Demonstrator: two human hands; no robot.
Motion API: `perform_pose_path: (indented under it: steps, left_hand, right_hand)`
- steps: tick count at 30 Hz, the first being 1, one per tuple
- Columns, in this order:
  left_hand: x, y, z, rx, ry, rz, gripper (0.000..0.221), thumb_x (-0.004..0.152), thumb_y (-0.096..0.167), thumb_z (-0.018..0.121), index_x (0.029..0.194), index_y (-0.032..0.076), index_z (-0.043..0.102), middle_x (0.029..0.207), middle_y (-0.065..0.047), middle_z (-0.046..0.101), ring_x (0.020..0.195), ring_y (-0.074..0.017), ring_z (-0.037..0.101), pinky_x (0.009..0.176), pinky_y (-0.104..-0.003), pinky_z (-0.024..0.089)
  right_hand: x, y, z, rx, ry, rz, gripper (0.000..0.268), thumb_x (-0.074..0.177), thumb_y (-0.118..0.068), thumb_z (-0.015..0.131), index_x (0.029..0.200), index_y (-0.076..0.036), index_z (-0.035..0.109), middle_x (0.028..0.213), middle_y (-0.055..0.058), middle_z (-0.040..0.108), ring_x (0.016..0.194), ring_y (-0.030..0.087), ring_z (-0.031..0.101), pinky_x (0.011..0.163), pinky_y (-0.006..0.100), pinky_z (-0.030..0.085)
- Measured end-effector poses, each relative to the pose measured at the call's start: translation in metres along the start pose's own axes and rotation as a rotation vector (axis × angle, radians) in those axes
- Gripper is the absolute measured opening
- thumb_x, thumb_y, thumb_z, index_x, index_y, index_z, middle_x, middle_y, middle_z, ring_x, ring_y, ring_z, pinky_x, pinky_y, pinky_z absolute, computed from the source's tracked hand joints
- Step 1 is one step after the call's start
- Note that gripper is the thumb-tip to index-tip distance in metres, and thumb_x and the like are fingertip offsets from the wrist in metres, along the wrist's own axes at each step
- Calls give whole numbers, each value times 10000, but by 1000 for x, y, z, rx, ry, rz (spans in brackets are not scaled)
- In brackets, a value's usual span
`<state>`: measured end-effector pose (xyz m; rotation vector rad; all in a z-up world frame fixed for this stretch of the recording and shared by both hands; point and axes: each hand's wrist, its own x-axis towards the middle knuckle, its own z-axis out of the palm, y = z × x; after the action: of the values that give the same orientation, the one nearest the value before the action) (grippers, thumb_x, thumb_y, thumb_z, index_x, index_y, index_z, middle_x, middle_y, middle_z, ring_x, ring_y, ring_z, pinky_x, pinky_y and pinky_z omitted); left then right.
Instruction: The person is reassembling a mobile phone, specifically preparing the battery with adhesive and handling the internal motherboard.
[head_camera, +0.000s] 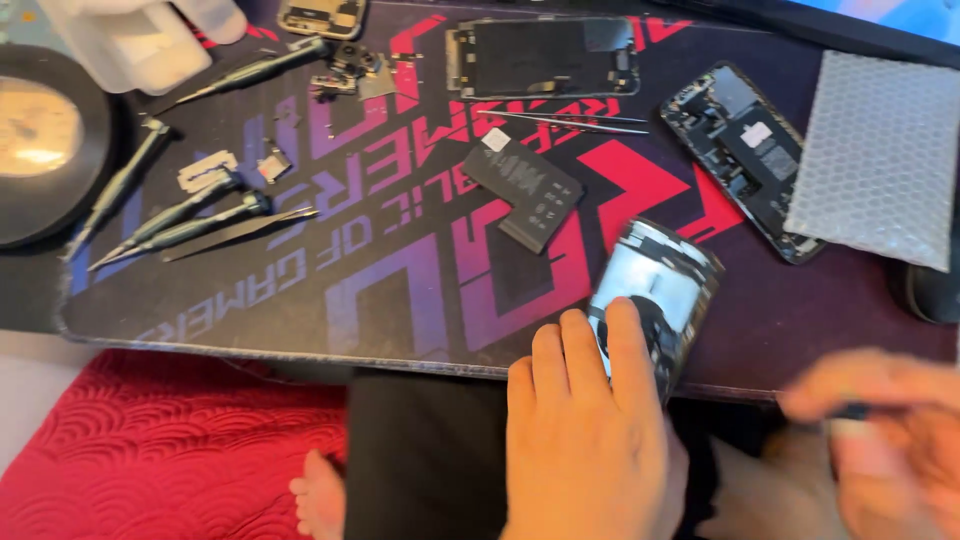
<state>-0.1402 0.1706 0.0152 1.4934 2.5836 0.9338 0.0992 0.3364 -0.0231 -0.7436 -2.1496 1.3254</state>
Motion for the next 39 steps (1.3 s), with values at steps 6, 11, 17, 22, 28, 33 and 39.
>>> perform_pose_path:
  steps: [6,11,17,22,28,33,39]
  left_hand:
    - [20,-61,-60,-209,-74,249,744,575,86,724,1270,-74,509,1146,-234,609,947,-384,549,818,-420,443]
    - [30,-108,-100,-109,-114,361,672,571,39,694,1219,-12,526,1229,-193,631,1051,-360,581,923,-422,450]
    - [30,-150,-109,-112,-216,296,822,462,46,741,1262,41,557,1234,-141,667,1115,-343,608,941,-425,466]
    - [38,-167,-106,-175,-301,259,883,466,90,805,1311,75,550,1186,-151,661,1040,-351,630,880,-421,488]
    - [47,-177,-99,-144,-342,240,990,422,86,826,1369,124,542,1213,-117,662,1077,-331,637,881,-426,507]
    - [52,-178,-96,-124,-438,195,1061,411,93,881,1407,152,522,1232,-117,643,1092,-335,632,913,-441,500]
    - [77,-160,-95,-130,-446,366,926,463,86,818,1350,94,552,1205,-111,687,1079,-328,632,893,-429,510]
  right_hand:
    - [81,-80,93,-488,-189,-392,1264,254,-460,1003,1319,-12,490,1466,181,572,1505,392,461,1277,533,378]
    - [123,-109,128,-349,-274,-154,689,748,-246,669,1381,-3,548,1386,123,624,1254,245,606,1074,379,444]
    - [162,-115,184,-608,32,-165,831,727,-279,892,1386,52,509,1276,209,627,1151,336,611,953,433,492]
    - [163,-112,182,-638,13,-143,611,787,-243,839,1306,-43,584,1181,121,675,1066,312,589,875,415,488]
    - [174,-103,151,-110,-36,209,460,744,-16,836,1183,-3,698,840,47,676,678,99,570,577,216,482]
    - [166,-80,114,61,164,199,234,826,41,785,1048,75,721,879,116,729,694,121,642,625,210,535]
    - [175,-78,63,-169,414,39,216,933,34,785,1111,82,671,916,102,653,642,105,555,504,198,442]
